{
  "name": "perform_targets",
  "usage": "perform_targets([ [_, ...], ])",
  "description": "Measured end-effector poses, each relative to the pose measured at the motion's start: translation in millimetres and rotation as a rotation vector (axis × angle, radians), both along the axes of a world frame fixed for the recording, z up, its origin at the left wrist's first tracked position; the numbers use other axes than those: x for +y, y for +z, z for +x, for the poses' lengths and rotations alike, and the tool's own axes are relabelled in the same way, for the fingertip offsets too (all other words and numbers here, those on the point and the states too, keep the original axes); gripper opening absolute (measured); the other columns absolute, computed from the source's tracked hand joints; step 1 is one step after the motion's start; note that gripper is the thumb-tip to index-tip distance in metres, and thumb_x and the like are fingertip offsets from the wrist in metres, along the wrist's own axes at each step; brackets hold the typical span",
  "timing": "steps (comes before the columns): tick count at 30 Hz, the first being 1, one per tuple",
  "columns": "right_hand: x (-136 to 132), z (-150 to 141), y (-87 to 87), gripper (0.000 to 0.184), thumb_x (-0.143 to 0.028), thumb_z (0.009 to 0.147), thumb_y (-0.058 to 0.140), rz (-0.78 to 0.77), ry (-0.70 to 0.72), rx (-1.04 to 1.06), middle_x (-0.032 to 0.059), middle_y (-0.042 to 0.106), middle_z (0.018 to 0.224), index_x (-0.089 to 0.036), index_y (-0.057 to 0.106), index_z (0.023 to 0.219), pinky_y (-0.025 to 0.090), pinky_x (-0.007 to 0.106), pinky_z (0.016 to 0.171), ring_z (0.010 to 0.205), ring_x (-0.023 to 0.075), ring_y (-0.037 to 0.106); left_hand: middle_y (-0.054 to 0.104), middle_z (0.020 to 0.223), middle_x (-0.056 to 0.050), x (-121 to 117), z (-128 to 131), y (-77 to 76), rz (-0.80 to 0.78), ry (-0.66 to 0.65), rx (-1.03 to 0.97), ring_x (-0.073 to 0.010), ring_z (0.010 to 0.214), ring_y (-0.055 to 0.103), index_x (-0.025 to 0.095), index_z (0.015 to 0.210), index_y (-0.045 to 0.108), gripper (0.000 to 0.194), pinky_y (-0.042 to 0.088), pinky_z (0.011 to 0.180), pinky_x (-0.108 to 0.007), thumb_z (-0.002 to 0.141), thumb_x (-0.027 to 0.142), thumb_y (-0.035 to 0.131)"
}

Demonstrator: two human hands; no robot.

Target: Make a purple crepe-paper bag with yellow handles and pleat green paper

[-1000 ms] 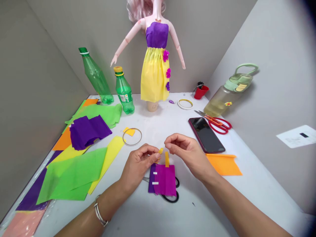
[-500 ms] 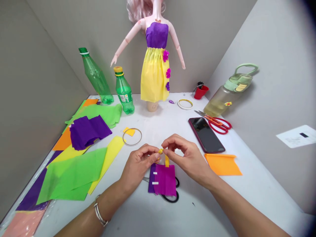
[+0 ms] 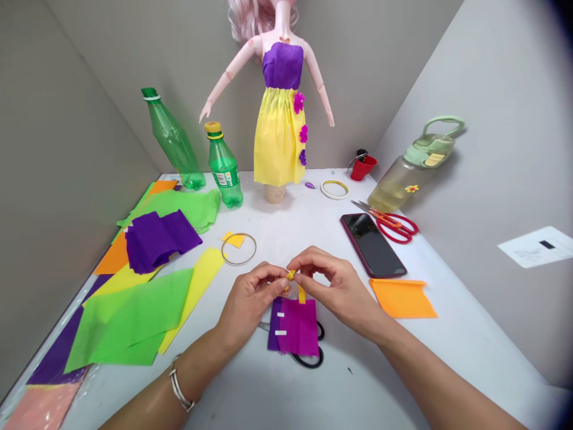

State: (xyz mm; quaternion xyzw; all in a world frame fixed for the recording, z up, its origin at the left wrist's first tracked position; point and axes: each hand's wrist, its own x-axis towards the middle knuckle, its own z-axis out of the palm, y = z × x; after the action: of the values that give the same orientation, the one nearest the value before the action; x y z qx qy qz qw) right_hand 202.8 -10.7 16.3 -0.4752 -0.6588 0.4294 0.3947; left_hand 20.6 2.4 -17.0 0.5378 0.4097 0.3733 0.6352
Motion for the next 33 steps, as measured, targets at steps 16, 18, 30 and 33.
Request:
perform_targets([
  [16, -1, 3, -8.6, 0.024, -0.008, 0.092, 0.052, 0.374, 0.121, -0.192, 0.0068, 0.06, 0.097, -0.02, 0.069, 0.103, 0.049, 0.027, 0.07, 0.084, 0.0147, 0.059, 0.059, 0.08, 0.0, -1, 0, 1.5, 0.022, -0.051, 0.034, -0.0133, 0.076, 0.058, 0.017, 0.086, 0.07, 0.014, 0.044, 0.075, -0.024, 0.086, 0.03, 0.065],
  [18, -1, 4, -11.3, 0.022, -0.008, 0.092, 0.052, 0.479, 0.112, -0.261, 0.0081, 0.06, 0.098, -0.018, 0.069, 0.1, 0.048, 0.028, 0.069, 0.083, 0.0155, 0.059, 0.059, 0.08, 0.0, -1, 0, 2.1, 0.034, -0.059, 0.047, -0.0136, 0.077, 0.057, 0.017, 0.086, 0.07, 0.015, 0.044, 0.076, -0.025, 0.086, 0.031, 0.064],
  [30, -2, 0, -0.7, 0.012, -0.026, 0.083, 0.072, 0.068, -0.012, -0.171, -0.0004, 0.059, 0.085, -0.022, 0.062, 0.089, 0.046, 0.026, 0.069, 0.076, 0.0146, 0.056, 0.058, 0.079, 0.001, 0, 1, 1.2, 0.015, -0.014, 0.033, -0.0121, 0.073, 0.056, 0.017, 0.082, 0.068, 0.015, 0.043, 0.071, -0.023, 0.082, 0.031, 0.068],
  [33, -1, -2, -1.3, 0.011, -0.02, 0.089, 0.062, 0.043, -0.015, -0.096, -0.0006, 0.058, 0.079, -0.02, 0.061, 0.078, 0.044, 0.026, 0.067, 0.071, 0.0133, 0.055, 0.059, 0.076, 0.001, 0, 1, 1.8, 0.014, -0.023, 0.035, -0.0126, 0.073, 0.057, 0.016, 0.082, 0.068, 0.015, 0.044, 0.072, -0.024, 0.084, 0.031, 0.066],
])
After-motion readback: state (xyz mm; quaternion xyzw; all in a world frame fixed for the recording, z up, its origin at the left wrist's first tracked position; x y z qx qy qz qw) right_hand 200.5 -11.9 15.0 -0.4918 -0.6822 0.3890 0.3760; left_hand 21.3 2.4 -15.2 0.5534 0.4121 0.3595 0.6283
